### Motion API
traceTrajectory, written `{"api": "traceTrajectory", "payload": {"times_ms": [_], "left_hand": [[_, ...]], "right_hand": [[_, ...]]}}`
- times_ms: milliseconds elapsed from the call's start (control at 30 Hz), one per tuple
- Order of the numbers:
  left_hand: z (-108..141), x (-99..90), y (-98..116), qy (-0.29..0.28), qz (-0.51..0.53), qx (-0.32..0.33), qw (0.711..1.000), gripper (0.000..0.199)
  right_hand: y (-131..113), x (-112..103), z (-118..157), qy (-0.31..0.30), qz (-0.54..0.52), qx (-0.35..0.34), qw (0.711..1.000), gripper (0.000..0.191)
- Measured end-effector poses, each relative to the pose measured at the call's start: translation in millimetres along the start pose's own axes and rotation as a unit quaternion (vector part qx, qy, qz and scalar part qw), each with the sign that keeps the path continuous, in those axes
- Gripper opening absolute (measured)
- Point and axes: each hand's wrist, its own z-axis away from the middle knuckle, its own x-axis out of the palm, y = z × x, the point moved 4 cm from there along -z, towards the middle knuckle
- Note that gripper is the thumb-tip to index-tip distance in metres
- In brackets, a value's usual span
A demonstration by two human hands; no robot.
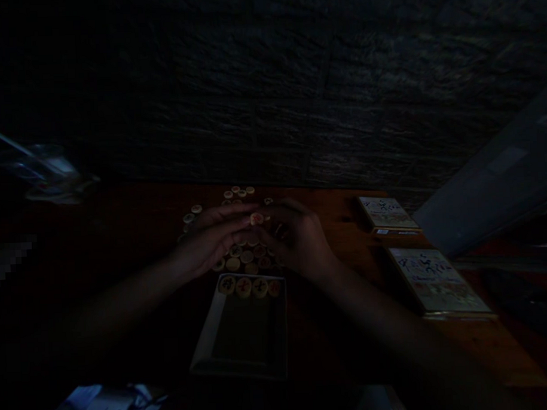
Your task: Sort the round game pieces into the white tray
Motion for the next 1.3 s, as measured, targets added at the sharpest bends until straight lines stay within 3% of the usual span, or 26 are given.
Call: {"api": "traceTrajectory", "payload": {"times_ms": [167, 267, 467, 667, 833, 1133, 1300], "left_hand": [[1, 1.0, 1, -0.019, -0.038, 0.007, 0.999, 0.019], [1, 0.9, 1, -0.009, -0.053, -0.004, 0.999, 0.027], [-3, -5.4, 0, 0.012, -0.077, -0.007, 0.997, 0.023], [-1, -4.0, 5, 0.016, -0.117, -0.017, 0.993, 0.020], [0, -1.5, 5, 0.002, -0.128, -0.004, 0.992, 0.020], [-2, -5.0, 4, -0.006, -0.135, 0.004, 0.991, 0.023], [-2, -5.9, 4, -0.007, -0.140, -0.001, 0.990, 0.024]], "right_hand": [[-8, -3, -3, -0.049, 0.018, 0.005, 0.999, 0.025], [-9, -6, -5, -0.065, 0.030, 0.033, 0.997, 0.023], [-19, -27, -9, -0.090, 0.036, 0.100, 0.990, 0.022], [-37, -47, 30, -0.125, 0.047, 0.186, 0.974, 0.019], [-45, -42, 56, -0.175, 0.072, 0.204, 0.961, 0.025], [-44, -26, 62, -0.188, 0.067, 0.184, 0.963, 0.032], [-40, -21, 65, -0.190, 0.075, 0.178, 0.963, 0.024]]}}
